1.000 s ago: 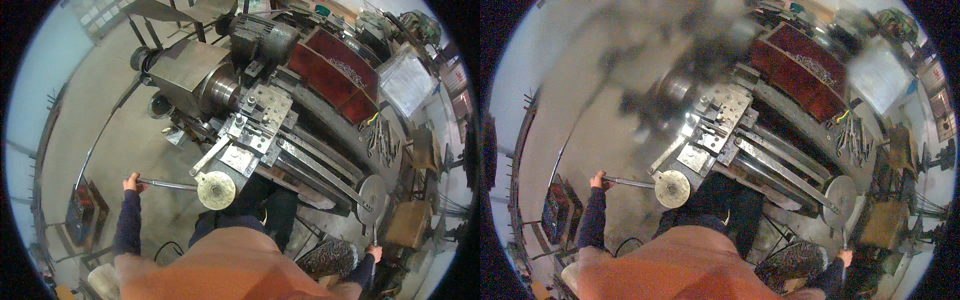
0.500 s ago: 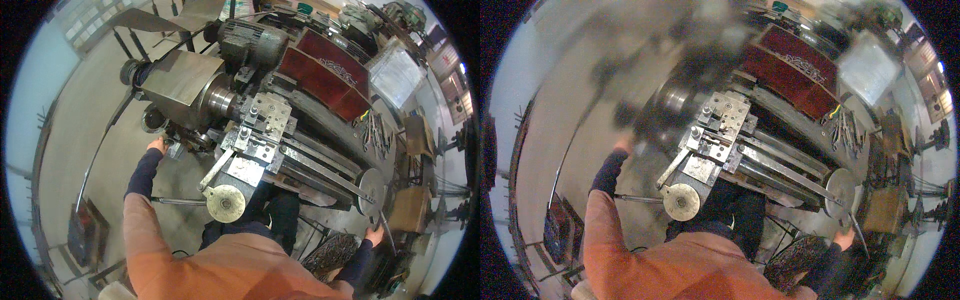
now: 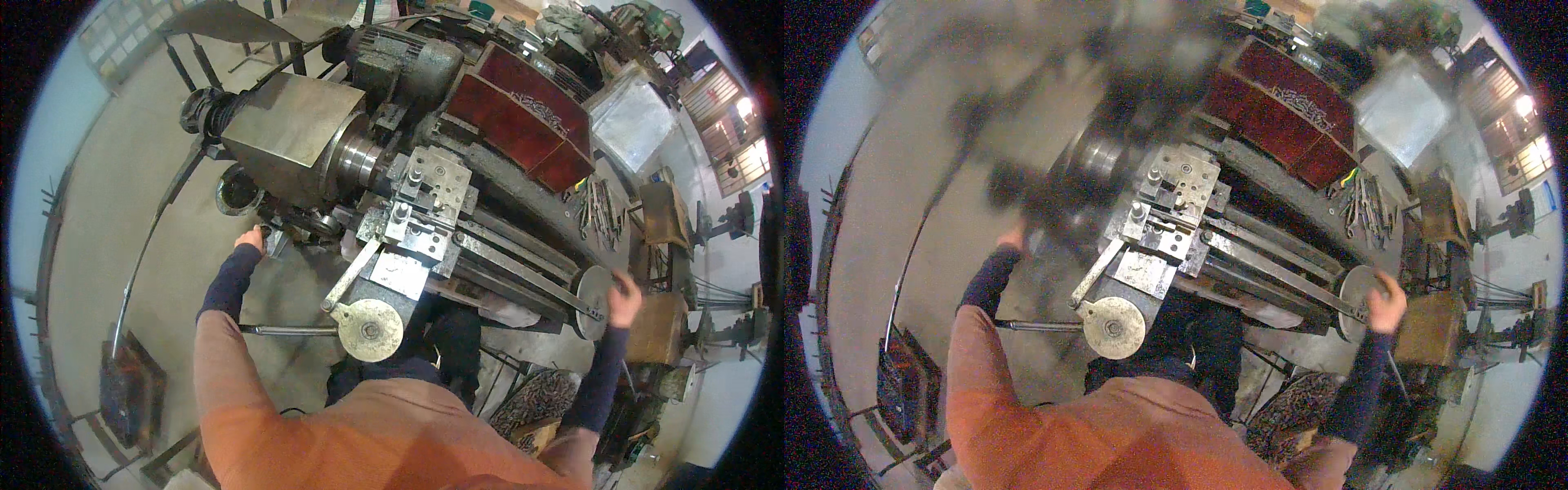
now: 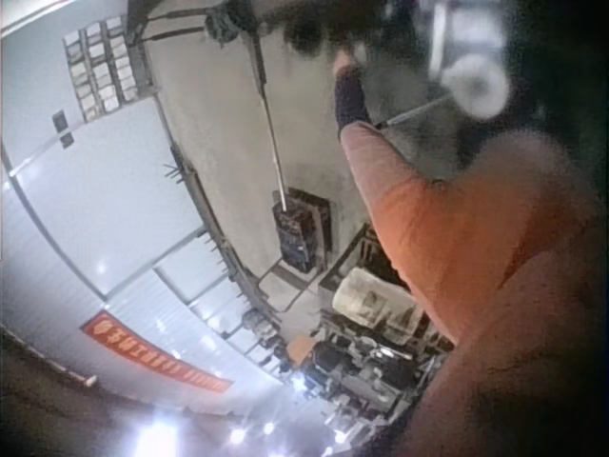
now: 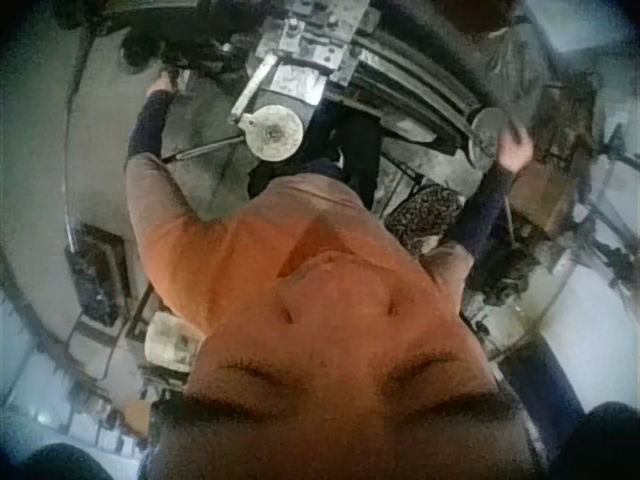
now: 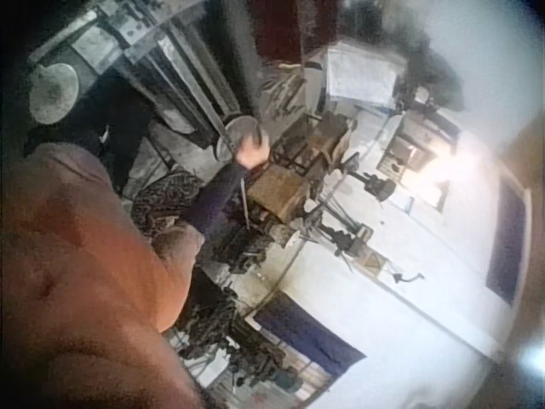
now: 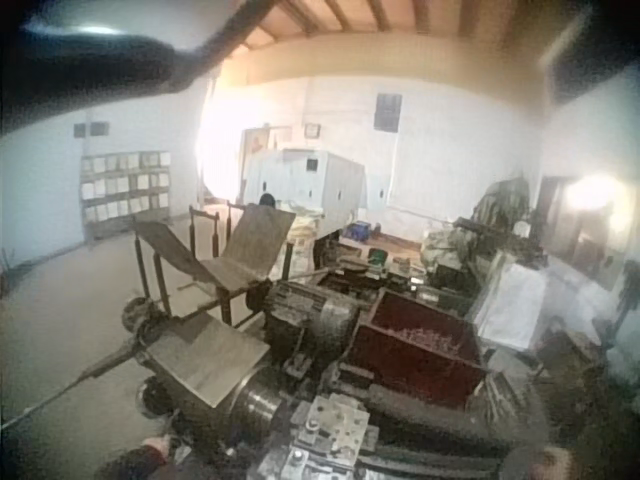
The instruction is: The person repeatedly picks small cylindrical metal parts from a bin, places them into a lathe chuck, operates the machine using hand levers, and removes the finished parts. The cycle repeats throughout the clip.
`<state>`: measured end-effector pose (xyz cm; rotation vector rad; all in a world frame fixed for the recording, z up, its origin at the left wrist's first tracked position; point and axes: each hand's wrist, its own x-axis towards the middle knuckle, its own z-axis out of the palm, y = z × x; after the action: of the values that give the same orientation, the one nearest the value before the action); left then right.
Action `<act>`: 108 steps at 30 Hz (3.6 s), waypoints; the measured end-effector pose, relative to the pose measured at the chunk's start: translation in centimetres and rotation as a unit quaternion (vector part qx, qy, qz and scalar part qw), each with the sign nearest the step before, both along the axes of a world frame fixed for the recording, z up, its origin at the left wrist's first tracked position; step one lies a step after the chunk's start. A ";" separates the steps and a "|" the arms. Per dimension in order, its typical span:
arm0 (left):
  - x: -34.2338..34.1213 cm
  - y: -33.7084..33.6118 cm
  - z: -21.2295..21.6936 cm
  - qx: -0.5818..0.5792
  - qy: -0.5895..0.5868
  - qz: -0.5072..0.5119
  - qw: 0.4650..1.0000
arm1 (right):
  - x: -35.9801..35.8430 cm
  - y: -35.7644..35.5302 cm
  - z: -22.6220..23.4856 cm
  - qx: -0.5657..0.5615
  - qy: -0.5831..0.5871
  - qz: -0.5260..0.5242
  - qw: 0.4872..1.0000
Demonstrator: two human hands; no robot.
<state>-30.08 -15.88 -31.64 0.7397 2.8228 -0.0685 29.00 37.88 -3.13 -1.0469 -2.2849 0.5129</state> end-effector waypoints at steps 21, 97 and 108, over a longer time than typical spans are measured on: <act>16.6 -14.7 22.6 0.134 0.200 0.386 0.891 | -42.5 -18.9 2.0 0.003 -0.258 0.376 0.890; -5.4 -21.2 18.7 0.187 0.296 0.171 0.921 | -39.0 -18.4 1.8 0.086 -0.073 0.467 0.877; -0.3 -0.2 3.5 -0.078 -0.001 -0.011 0.997 | -13.2 -8.2 2.9 0.036 -0.064 0.192 0.979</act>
<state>-30.43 -16.06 -28.17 0.7334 2.7688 -0.2868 15.77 29.66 -0.25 -0.6167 -2.6146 0.5205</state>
